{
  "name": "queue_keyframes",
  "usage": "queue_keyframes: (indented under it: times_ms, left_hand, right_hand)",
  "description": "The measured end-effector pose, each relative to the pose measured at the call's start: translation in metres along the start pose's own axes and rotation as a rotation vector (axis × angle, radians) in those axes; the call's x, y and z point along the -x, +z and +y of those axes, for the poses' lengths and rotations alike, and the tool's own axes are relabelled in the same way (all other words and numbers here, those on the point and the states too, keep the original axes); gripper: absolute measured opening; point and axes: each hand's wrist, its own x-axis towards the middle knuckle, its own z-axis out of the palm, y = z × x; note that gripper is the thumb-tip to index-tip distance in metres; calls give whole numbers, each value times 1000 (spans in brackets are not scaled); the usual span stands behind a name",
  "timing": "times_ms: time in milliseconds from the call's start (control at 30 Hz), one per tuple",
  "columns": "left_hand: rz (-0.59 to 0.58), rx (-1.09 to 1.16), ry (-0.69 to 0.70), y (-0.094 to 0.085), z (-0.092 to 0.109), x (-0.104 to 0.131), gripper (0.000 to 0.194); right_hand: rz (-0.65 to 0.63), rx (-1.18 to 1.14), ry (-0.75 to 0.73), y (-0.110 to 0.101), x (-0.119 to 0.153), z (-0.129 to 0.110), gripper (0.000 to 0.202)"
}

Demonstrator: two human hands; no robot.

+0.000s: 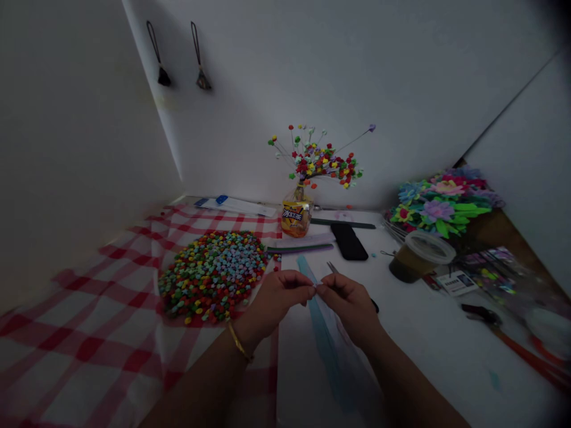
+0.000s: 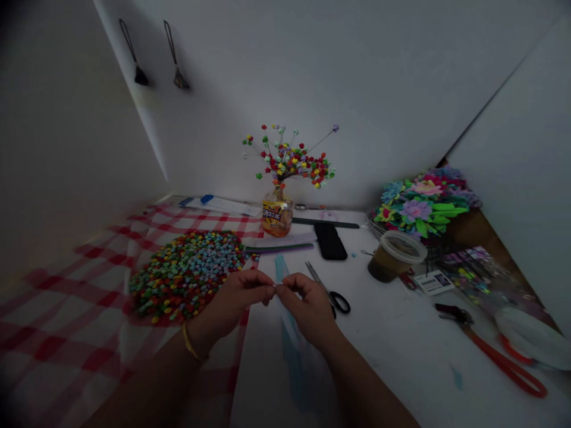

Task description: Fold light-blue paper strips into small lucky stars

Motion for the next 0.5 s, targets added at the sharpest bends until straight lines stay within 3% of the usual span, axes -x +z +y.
queue_keyframes:
  times_ms: [367, 500]
  left_hand:
    - [-67, -49, 1, -2, -2, 1, 8]
    - [-31, -77, 16, -1, 0, 2, 8]
  right_hand:
    - [-20, -27, 38, -1, 1, -6, 16]
    - [0, -41, 13, 1, 1, -5, 14]
